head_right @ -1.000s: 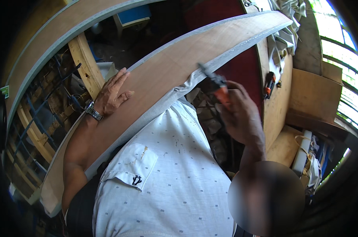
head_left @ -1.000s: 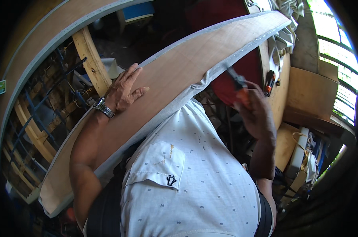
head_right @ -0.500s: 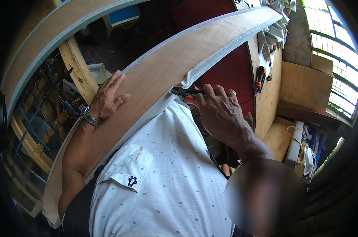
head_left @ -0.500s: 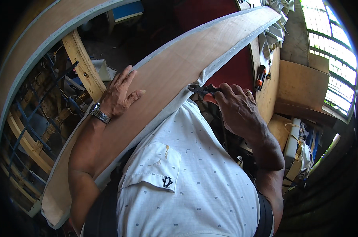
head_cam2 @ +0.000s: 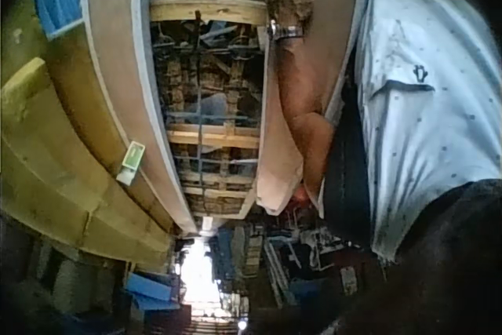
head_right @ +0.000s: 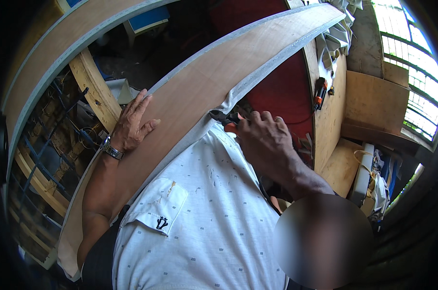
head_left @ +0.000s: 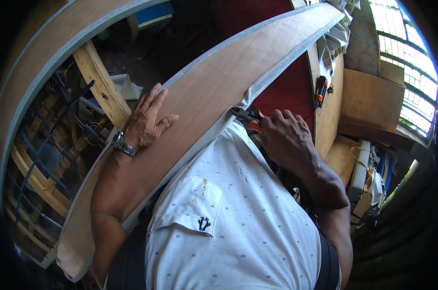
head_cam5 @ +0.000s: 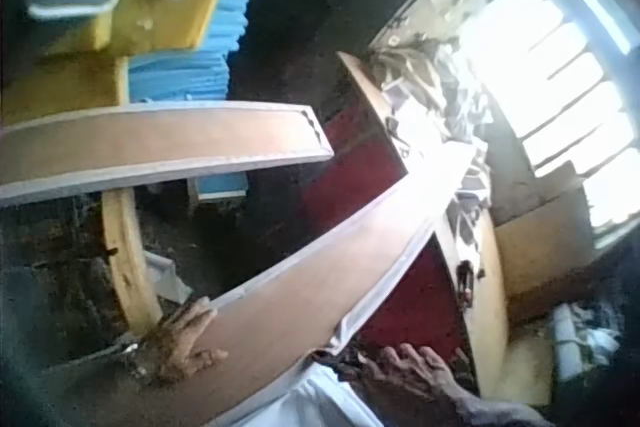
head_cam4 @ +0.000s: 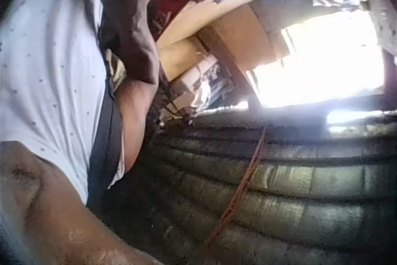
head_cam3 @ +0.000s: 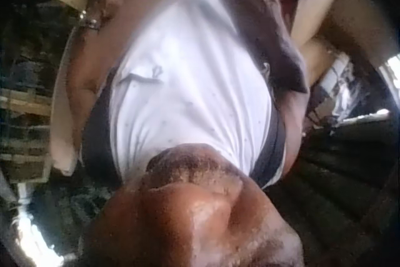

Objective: Stapling white fabric onto a curved wooden furniture frame using a pneumatic stapler.

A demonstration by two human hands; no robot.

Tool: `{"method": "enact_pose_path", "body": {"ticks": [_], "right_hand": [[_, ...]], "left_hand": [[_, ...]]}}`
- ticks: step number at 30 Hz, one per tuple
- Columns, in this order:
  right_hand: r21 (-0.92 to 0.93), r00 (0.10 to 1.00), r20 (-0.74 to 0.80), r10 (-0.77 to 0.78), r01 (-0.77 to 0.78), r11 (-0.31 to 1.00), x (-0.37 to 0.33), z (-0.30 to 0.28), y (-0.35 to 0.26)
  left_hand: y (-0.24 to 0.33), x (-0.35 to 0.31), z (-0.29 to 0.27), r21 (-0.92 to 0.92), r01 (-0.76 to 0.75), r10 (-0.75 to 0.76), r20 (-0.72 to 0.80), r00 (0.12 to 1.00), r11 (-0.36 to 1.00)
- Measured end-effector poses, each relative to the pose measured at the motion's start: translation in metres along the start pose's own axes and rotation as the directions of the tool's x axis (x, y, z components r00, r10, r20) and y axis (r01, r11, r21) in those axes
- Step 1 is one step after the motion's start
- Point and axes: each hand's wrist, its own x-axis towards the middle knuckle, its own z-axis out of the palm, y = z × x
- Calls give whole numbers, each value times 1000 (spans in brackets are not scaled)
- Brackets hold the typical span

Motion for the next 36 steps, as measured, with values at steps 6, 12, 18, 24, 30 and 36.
{"method": "enact_pose_path", "body": {"ticks": [6,12,18,24,30,36], "right_hand": [[887,940,321,-116,-255,385,0,105,83],[695,848,-411,336,530,-486,25,116,256],[780,693,147,706,357,-514,63,230,331],[441,883,274,381,236,-866,136,260,285],[581,799,386,461,178,-795,168,284,317],[952,562,220,798,53,-301,163,335,507]], "left_hand": [[12,24,-5,16,-9,9,16,1000,1000],[112,157,57,14,-29,30,-69,997,999],[219,178,30,19,50,-53,224,973,999],[233,165,71,308,191,-183,-54,982,932],[207,144,65,438,158,25,-384,923,885],[171,162,-3,175,418,-336,-362,869,891]]}}
